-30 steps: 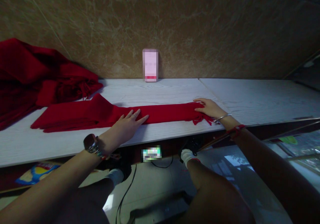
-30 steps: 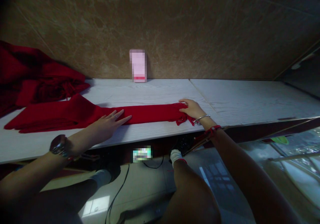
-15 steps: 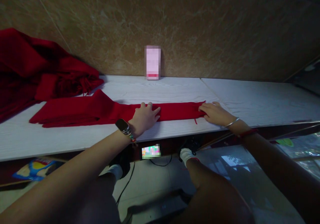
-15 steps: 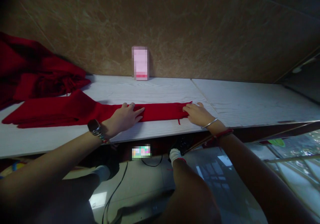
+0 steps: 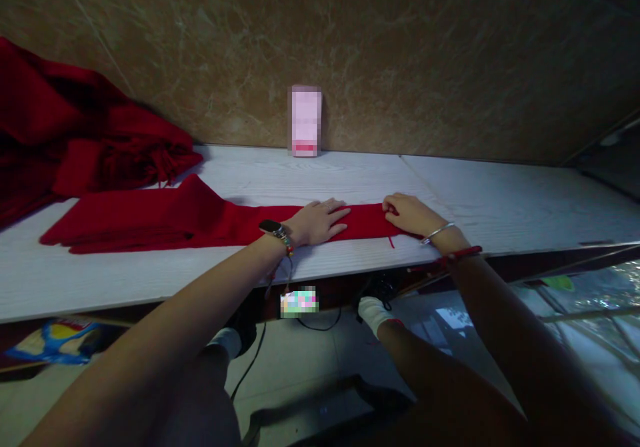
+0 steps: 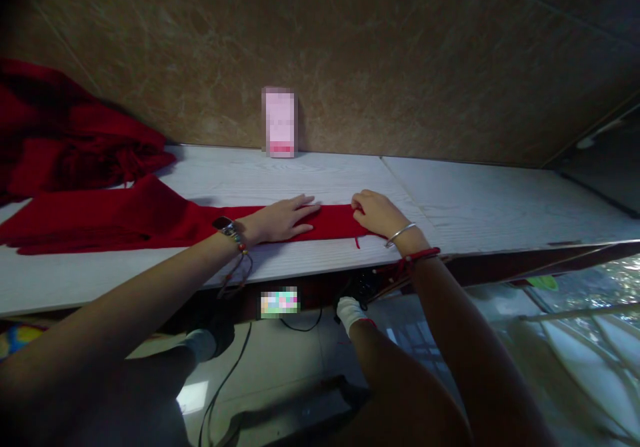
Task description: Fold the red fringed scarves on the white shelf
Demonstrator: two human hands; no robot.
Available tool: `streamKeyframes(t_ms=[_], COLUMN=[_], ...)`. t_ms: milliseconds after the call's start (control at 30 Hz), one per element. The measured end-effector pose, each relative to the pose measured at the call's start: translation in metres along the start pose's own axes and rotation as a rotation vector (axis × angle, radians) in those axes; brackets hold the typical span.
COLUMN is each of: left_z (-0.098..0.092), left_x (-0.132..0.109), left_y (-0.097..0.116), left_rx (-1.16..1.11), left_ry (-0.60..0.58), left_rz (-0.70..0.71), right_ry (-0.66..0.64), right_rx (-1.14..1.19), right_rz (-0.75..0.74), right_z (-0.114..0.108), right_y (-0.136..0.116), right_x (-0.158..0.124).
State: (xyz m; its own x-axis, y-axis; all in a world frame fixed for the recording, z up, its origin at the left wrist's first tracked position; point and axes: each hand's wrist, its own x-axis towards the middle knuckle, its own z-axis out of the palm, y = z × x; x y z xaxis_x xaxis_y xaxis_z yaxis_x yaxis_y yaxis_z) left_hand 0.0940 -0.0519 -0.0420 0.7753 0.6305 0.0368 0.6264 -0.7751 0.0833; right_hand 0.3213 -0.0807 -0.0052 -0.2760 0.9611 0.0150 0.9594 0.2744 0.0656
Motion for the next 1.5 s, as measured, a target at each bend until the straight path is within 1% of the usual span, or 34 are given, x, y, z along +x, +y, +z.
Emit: streamKeyframes(t_ms=[67, 133, 200, 300, 367, 400, 467, 533, 567, 600, 667, 733, 833, 900, 967, 1133, 1200, 1267, 1333, 1367, 1433, 1500], left_z=[0.015, 0.024, 0.026, 0.024, 0.024, 0.024, 0.024, 0.024, 0.024, 0.024, 0.023, 0.023, 0.023, 0.023, 0.023, 0.022, 0.022, 0.022, 0.022, 0.023, 0.023, 0.023], left_x=[0.001, 0.000, -0.001, -0.003, -0.004, -0.004, -0.003, -0.003, -0.003, -0.002, -0.003, -0.003, -0.004, -0.005, -0.005, -0.006, -0.006, -0.006, -0.005, -0.005, -0.005, -0.005], left_y=[-0.003, -0.005, -0.006, -0.006, -0.006, -0.007, -0.007, -0.007, -0.007, -0.007, -0.008, -0.008, -0.008, -0.009, -0.008, -0.007, -0.007, -0.007, -0.008, -0.008, -0.009, -0.009], left_rx=[-0.007, -0.011, -0.016, -0.021, -0.029, -0.035, -0.048, -0.055, -0.056, -0.055, -0.051, -0.047, -0.048, -0.048, -0.047, -0.055, -0.060, -0.064, -0.065, -0.065, -0.066, -0.068], left_ry=[0.016, 0.030, 0.043, 0.073, 0.099, 0.110, 0.121, 0.123, 0.121, 0.119, 0.118, 0.119, 0.127, 0.131, 0.130, 0.122, 0.123, 0.126, 0.130, 0.131, 0.129, 0.127], left_rz=[0.026, 0.031, 0.038, 0.041, 0.036, 0.035, 0.037, 0.041, 0.042, 0.041, 0.036, 0.035, 0.041, 0.040, 0.035, 0.021, 0.023, 0.026, 0.026, 0.025, 0.020, 0.016], right_ry=[-0.100, -0.148, -0.179, -0.259, -0.272, -0.247, -0.153, -0.069, -0.055, -0.055, -0.098, -0.144, -0.253, -0.319, -0.347, -0.351, -0.291, -0.176, -0.070, -0.048, -0.064, -0.107], right_rx=[-0.042, -0.092, -0.150, -0.196, -0.169, -0.142, -0.069, 0.015, 0.056, 0.085, 0.087, 0.027, -0.066, -0.092, -0.099, -0.108, -0.102, -0.068, -0.009, 0.023, 0.065, 0.058], right_rz=[0.089, 0.194, 0.313, 0.503, 0.565, 0.561, 0.491, 0.396, 0.363, 0.325, 0.299, 0.317, 0.392, 0.444, 0.488, 0.543, 0.536, 0.480, 0.381, 0.326, 0.238, 0.214], right_z=[0.010, 0.017, 0.019, 0.015, 0.009, 0.006, 0.000, -0.002, -0.002, -0.002, 0.002, 0.006, 0.011, 0.014, 0.016, 0.015, 0.010, 0.003, -0.001, -0.002, 0.000, 0.004], right_y=[-0.007, -0.004, 0.007, 0.030, 0.042, 0.045, 0.041, 0.025, 0.014, 0.002, -0.016, -0.025, -0.019, -0.007, 0.005, 0.031, 0.034, 0.029, 0.015, 0.007, -0.010, -0.020], right_x=[0.006, 0.007, 0.004, -0.002, -0.003, -0.003, 0.002, 0.009, 0.014, 0.018, 0.027, 0.033, 0.037, 0.037, 0.035, 0.024, 0.021, 0.020, 0.022, 0.024, 0.029, 0.034])
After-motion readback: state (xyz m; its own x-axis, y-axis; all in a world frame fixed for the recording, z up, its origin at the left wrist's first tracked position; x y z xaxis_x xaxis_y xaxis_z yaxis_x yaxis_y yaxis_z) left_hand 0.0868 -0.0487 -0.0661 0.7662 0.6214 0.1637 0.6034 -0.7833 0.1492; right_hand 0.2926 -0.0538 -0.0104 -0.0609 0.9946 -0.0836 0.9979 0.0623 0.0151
